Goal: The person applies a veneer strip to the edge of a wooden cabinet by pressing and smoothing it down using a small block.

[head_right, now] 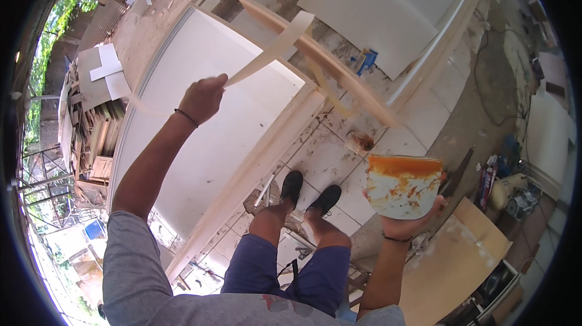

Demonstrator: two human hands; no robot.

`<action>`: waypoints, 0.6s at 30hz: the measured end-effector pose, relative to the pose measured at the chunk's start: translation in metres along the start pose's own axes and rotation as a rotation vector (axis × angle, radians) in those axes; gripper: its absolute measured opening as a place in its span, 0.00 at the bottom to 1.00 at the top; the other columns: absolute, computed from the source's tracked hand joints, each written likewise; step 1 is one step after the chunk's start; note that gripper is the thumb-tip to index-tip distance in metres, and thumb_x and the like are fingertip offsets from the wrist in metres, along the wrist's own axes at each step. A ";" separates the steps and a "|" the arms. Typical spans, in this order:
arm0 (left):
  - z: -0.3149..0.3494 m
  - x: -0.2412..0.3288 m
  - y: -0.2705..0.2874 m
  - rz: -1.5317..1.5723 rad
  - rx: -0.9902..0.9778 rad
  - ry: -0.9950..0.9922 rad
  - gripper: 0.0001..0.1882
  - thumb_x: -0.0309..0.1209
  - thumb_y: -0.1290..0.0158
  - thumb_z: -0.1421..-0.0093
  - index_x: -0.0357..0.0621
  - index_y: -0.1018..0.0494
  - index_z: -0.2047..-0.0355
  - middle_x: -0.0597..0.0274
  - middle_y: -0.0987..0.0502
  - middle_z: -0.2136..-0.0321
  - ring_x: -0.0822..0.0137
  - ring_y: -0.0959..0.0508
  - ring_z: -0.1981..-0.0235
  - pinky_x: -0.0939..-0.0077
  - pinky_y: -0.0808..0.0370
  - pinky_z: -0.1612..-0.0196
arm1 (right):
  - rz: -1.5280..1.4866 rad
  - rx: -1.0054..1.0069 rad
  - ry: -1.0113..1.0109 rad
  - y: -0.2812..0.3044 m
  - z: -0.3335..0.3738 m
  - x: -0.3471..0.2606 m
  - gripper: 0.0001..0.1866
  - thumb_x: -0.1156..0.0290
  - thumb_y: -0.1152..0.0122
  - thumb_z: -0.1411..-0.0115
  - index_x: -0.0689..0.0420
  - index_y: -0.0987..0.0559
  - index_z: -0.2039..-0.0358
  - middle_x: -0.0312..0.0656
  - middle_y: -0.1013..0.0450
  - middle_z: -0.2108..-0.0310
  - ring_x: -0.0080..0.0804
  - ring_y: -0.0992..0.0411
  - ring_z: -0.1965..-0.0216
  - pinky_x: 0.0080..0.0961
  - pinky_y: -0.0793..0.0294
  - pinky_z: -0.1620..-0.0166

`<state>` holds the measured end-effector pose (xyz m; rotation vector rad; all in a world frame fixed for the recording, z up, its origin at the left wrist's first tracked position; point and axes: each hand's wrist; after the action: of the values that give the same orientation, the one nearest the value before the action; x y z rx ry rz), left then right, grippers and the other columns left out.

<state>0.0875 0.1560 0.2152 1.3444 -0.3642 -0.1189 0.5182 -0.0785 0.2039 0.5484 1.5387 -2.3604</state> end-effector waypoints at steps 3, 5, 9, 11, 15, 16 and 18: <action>0.015 -0.005 0.030 0.080 -0.036 0.004 0.17 0.22 0.53 0.41 0.50 0.27 0.52 0.46 0.24 0.72 0.49 0.22 0.69 0.54 0.24 0.62 | -0.007 -0.091 -0.042 -0.029 0.008 -0.009 0.44 0.27 0.57 0.43 0.42 0.40 0.34 0.40 0.41 0.34 0.53 0.42 0.36 0.81 0.47 0.47; 0.018 -0.008 0.057 0.133 0.038 -0.037 0.21 0.30 0.52 0.37 0.49 0.28 0.44 0.42 0.24 0.73 0.47 0.22 0.69 0.56 0.24 0.62 | 0.061 -0.178 -0.076 -0.044 0.010 -0.014 0.43 0.28 0.58 0.42 0.42 0.40 0.33 0.39 0.41 0.35 0.52 0.42 0.36 0.80 0.46 0.47; 0.027 0.004 0.086 0.137 0.085 0.054 0.32 0.52 0.48 0.38 0.32 0.27 0.49 0.41 0.24 0.73 0.46 0.22 0.70 0.59 0.25 0.64 | 0.076 -0.199 -0.098 -0.070 0.017 -0.019 0.43 0.28 0.58 0.42 0.41 0.40 0.33 0.39 0.41 0.34 0.51 0.41 0.36 0.80 0.45 0.48; 0.041 0.007 0.070 0.199 0.116 0.111 0.27 0.49 0.44 0.40 0.33 0.24 0.56 0.42 0.24 0.73 0.46 0.22 0.68 0.58 0.25 0.62 | -0.003 0.106 -0.062 -0.077 0.020 -0.015 0.47 0.25 0.56 0.47 0.39 0.42 0.33 0.38 0.45 0.33 0.55 0.46 0.35 0.85 0.49 0.48; 0.101 0.009 -0.012 0.407 0.319 0.216 0.25 0.46 0.39 0.45 0.35 0.24 0.60 0.45 0.22 0.66 0.47 0.22 0.63 0.58 0.25 0.58 | 0.026 0.047 -0.116 -0.067 0.017 0.005 0.48 0.24 0.55 0.48 0.39 0.42 0.33 0.37 0.45 0.33 0.54 0.46 0.35 0.85 0.51 0.48; 0.116 0.014 -0.029 0.468 0.305 0.265 0.25 0.46 0.38 0.46 0.35 0.25 0.60 0.46 0.22 0.65 0.47 0.22 0.62 0.59 0.25 0.57 | 0.010 -0.072 -0.175 -0.062 0.014 0.010 0.48 0.23 0.56 0.48 0.38 0.42 0.33 0.37 0.45 0.33 0.54 0.47 0.35 0.85 0.52 0.47; 0.143 0.018 -0.070 0.543 0.336 0.343 0.24 0.45 0.37 0.47 0.36 0.25 0.59 0.47 0.22 0.64 0.47 0.22 0.61 0.59 0.25 0.56 | -0.002 -0.180 -0.239 -0.057 0.009 0.022 0.49 0.23 0.56 0.49 0.38 0.42 0.33 0.37 0.45 0.33 0.53 0.47 0.34 0.85 0.53 0.46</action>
<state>0.0672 0.0021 0.1763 1.5162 -0.4567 0.6418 0.4733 -0.0640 0.2441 0.2151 1.6171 -2.1671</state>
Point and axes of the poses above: each hand's wrist, its own z-axis away from the middle knuckle, its own y-axis out of the back of the hand, x = y × z
